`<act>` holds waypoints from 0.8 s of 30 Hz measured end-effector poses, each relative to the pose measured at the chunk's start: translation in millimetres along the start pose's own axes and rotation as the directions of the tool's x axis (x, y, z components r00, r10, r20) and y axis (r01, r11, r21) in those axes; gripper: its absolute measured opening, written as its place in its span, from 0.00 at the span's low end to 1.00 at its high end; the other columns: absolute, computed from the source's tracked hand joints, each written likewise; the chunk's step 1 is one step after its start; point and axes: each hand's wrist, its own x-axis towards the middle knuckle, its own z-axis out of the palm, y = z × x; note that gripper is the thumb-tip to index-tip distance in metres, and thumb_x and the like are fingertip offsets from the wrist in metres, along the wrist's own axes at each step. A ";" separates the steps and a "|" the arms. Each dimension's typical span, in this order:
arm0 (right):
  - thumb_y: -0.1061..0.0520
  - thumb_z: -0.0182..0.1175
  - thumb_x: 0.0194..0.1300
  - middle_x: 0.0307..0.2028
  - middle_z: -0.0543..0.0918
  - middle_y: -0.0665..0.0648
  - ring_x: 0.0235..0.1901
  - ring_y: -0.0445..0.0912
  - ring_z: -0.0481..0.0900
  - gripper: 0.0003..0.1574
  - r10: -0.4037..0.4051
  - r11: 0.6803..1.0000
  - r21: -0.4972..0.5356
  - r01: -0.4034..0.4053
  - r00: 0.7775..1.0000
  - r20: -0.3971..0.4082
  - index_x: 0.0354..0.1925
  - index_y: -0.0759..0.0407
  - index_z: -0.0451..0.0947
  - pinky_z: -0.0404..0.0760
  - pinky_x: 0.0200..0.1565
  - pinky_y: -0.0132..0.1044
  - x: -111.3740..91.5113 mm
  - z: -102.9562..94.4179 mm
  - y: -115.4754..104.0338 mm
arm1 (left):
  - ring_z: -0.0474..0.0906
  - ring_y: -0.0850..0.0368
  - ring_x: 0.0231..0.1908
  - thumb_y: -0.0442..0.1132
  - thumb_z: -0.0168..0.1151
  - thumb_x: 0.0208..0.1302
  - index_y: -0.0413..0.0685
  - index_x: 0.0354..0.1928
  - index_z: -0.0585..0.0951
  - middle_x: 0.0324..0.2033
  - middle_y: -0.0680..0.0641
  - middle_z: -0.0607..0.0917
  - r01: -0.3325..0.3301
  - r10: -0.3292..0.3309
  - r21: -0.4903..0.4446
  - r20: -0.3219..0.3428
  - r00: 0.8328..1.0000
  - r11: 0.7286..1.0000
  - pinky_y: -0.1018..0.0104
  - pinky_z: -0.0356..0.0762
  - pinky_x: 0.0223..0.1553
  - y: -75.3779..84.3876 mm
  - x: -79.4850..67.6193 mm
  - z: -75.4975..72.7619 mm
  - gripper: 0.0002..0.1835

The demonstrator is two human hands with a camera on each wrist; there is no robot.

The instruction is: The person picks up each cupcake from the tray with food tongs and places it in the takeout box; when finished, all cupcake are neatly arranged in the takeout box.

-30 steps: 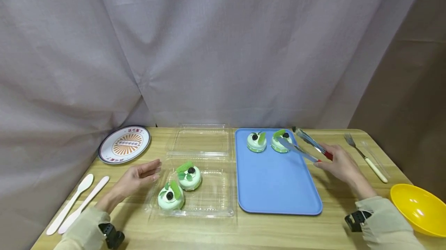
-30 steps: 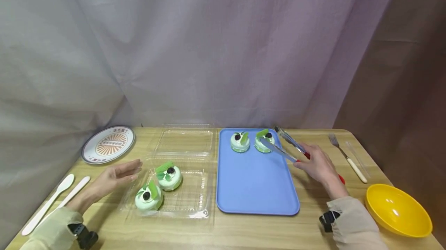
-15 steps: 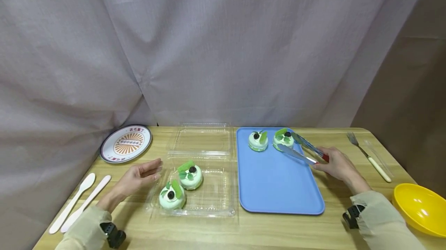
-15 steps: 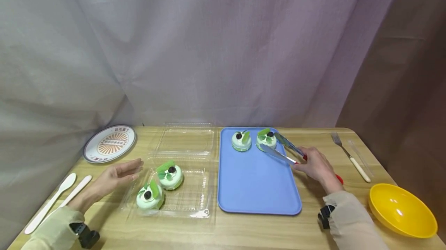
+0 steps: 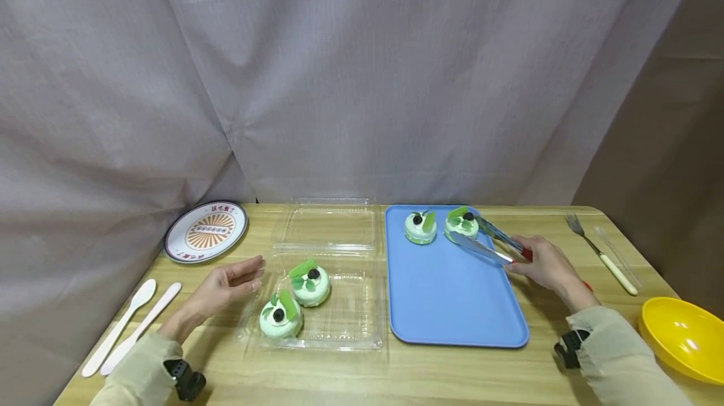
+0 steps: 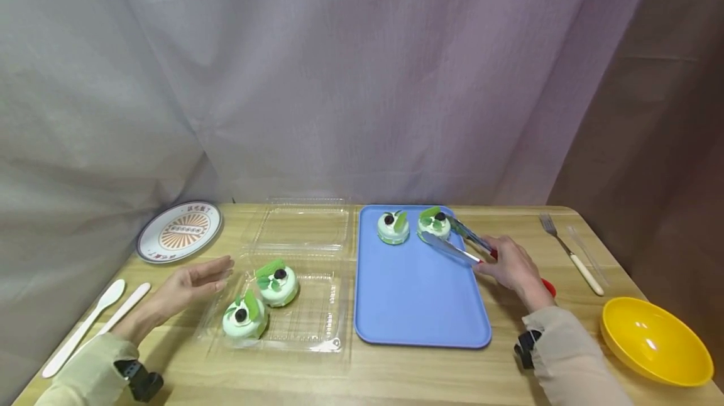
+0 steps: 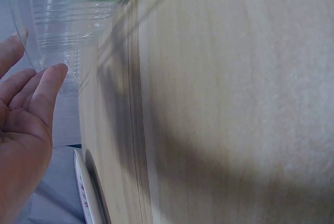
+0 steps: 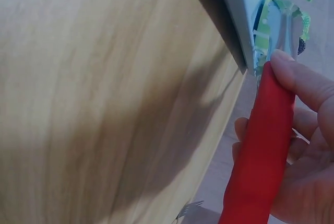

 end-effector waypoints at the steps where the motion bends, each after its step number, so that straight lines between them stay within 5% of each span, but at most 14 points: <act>1: 0.56 0.72 0.53 0.46 0.78 0.77 0.37 0.57 0.75 0.43 -0.002 1.000 0.000 0.002 1.000 -0.003 0.61 0.75 0.69 0.73 0.33 0.42 -0.4 0.4 0.5 | 0.63 0.25 0.63 0.30 0.57 0.67 0.18 0.67 0.56 0.65 0.21 0.63 0.000 0.000 0.000 0.000 1.000 1.000 0.86 0.72 0.54 -0.2 0.1 0.0 0.33; 16: 0.56 0.71 0.57 0.48 0.76 0.78 0.39 0.59 0.74 0.40 -0.024 0.997 0.069 0.030 0.996 -0.081 0.62 0.75 0.69 0.70 0.35 0.37 -17.5 -6.1 -2.2 | 0.64 0.26 0.64 0.31 0.58 0.67 0.19 0.67 0.56 0.65 0.22 0.63 0.009 -0.009 0.002 0.003 1.000 1.000 0.86 0.72 0.54 0.2 0.1 -0.5 0.34; 24: 0.58 0.72 0.56 0.51 0.79 0.72 0.42 0.44 0.74 0.38 -0.180 0.960 0.203 0.192 0.981 -0.076 0.62 0.71 0.72 0.73 0.35 0.24 -35.5 -5.7 -52.6 | 0.65 0.28 0.64 0.31 0.58 0.67 0.19 0.68 0.56 0.66 0.22 0.63 0.011 -0.011 0.004 0.004 1.000 1.000 0.85 0.72 0.54 2.6 -0.1 0.0 0.34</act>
